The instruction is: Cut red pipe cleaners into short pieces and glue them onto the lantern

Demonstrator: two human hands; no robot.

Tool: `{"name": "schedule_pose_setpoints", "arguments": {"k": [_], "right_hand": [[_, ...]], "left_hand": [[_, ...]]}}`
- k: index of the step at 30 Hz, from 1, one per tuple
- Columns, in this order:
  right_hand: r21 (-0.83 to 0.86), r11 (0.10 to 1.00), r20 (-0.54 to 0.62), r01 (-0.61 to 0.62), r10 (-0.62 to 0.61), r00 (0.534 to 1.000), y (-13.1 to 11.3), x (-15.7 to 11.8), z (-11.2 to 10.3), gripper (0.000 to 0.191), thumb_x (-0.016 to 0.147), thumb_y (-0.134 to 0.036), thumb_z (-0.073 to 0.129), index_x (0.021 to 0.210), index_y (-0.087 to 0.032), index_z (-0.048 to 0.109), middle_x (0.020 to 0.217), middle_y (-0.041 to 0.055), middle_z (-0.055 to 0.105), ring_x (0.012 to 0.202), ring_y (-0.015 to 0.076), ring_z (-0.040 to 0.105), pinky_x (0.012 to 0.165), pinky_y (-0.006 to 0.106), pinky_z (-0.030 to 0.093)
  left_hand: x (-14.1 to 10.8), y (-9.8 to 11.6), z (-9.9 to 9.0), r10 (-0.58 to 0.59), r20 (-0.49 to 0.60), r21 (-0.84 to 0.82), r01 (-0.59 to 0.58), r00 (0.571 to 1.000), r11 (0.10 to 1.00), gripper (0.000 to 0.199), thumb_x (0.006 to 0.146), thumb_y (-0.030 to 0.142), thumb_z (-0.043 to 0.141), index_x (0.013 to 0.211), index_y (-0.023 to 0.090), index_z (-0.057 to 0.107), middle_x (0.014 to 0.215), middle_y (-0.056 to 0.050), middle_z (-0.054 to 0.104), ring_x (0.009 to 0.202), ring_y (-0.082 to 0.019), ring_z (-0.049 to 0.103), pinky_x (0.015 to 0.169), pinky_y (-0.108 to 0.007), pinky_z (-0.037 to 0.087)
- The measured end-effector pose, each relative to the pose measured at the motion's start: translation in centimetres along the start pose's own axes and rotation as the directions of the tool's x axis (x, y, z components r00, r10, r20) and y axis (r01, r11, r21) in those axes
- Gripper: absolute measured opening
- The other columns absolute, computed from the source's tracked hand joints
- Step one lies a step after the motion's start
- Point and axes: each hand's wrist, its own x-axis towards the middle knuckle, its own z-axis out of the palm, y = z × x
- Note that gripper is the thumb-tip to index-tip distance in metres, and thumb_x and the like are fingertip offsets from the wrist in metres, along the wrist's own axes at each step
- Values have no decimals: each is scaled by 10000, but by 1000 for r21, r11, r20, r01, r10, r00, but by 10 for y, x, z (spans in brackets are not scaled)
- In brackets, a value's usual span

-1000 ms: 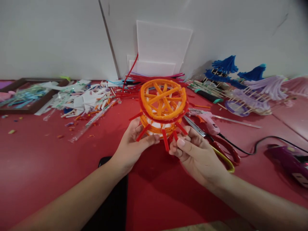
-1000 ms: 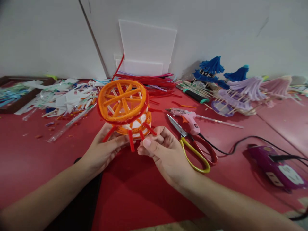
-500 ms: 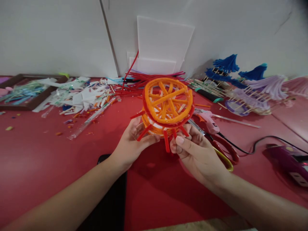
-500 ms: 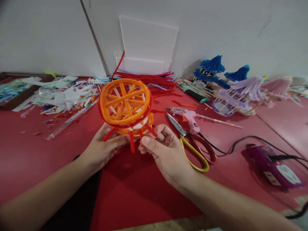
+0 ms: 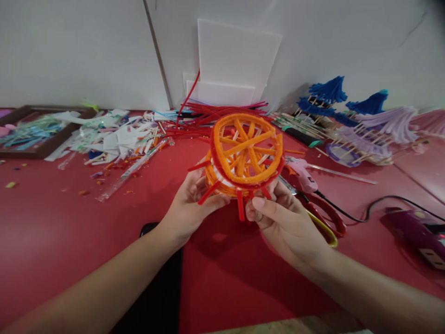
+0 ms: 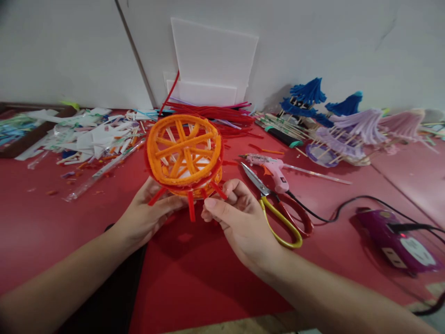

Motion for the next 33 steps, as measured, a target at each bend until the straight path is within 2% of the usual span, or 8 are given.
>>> {"name": "schedule_pose_setpoints", "arguments": {"k": [13,18,20,22,24,26,29,33], "right_hand": [[-12,999,-24,-43,42,999,0,0,-1,340,638,-236,846,778,-247,537,634,-95,615,557,75,618,568,193,532],[-256,963,13,-86,93,996,-18,10,-14,314,680,-373,823,820,-221,586,641,-50,623,557,95,581,519,219,492],[-515,857,71,19,21,997,-31,14,-25,236,747,-384,767,830,-209,630,655,-32,619,565,96,559,536,227,485],[-793,571,226,209,-43,973,-41,17,-35,137,812,-333,703,875,-213,686,796,23,685,679,130,609,642,270,522],[-872,237,436,428,-21,900,-46,17,-42,144,858,-235,628,961,-249,728,932,53,704,837,169,639,779,327,533],[-808,35,589,588,67,805,-45,15,-44,262,870,-171,594,1052,-296,734,1024,62,687,951,191,628,856,361,522],[-727,-72,668,683,154,728,-36,13,-43,248,895,-184,589,1056,-297,739,1048,69,663,951,193,612,826,357,526],[-696,-78,712,714,50,700,-30,13,-41,212,937,-202,526,956,-255,730,960,64,678,881,176,611,778,332,525]], "left_hand": [[0,0,-1,-10,4,-17,10,1000,1000,463,526,91,877,914,224,664,1059,-32,745,929,-215,729,731,-255,609],[3,5,1,-92,-114,-155,73,989,985,556,517,66,857,990,250,630,926,8,746,789,-197,741,687,-300,630],[6,5,0,-81,-158,-208,47,984,977,540,532,51,835,977,262,614,864,28,743,773,-184,741,689,-298,629],[8,4,-1,-68,-170,-223,28,983,974,524,552,43,820,972,268,602,857,36,746,789,-174,742,689,-277,622],[9,3,-2,-72,-177,-218,32,982,976,530,570,38,812,991,270,590,859,37,751,791,-163,742,691,-262,616],[10,2,-2,-89,-191,-221,45,978,974,564,573,26,810,1023,271,575,842,35,752,769,-154,739,683,-254,616],[10,2,-2,-112,-214,-241,59,970,969,615,555,0,808,1045,271,554,810,38,749,720,-145,733,656,-246,617],[8,3,-1,-126,-180,-245,79,976,966,600,545,14,823,1024,259,557,780,43,744,688,-136,725,641,-233,618]]}}
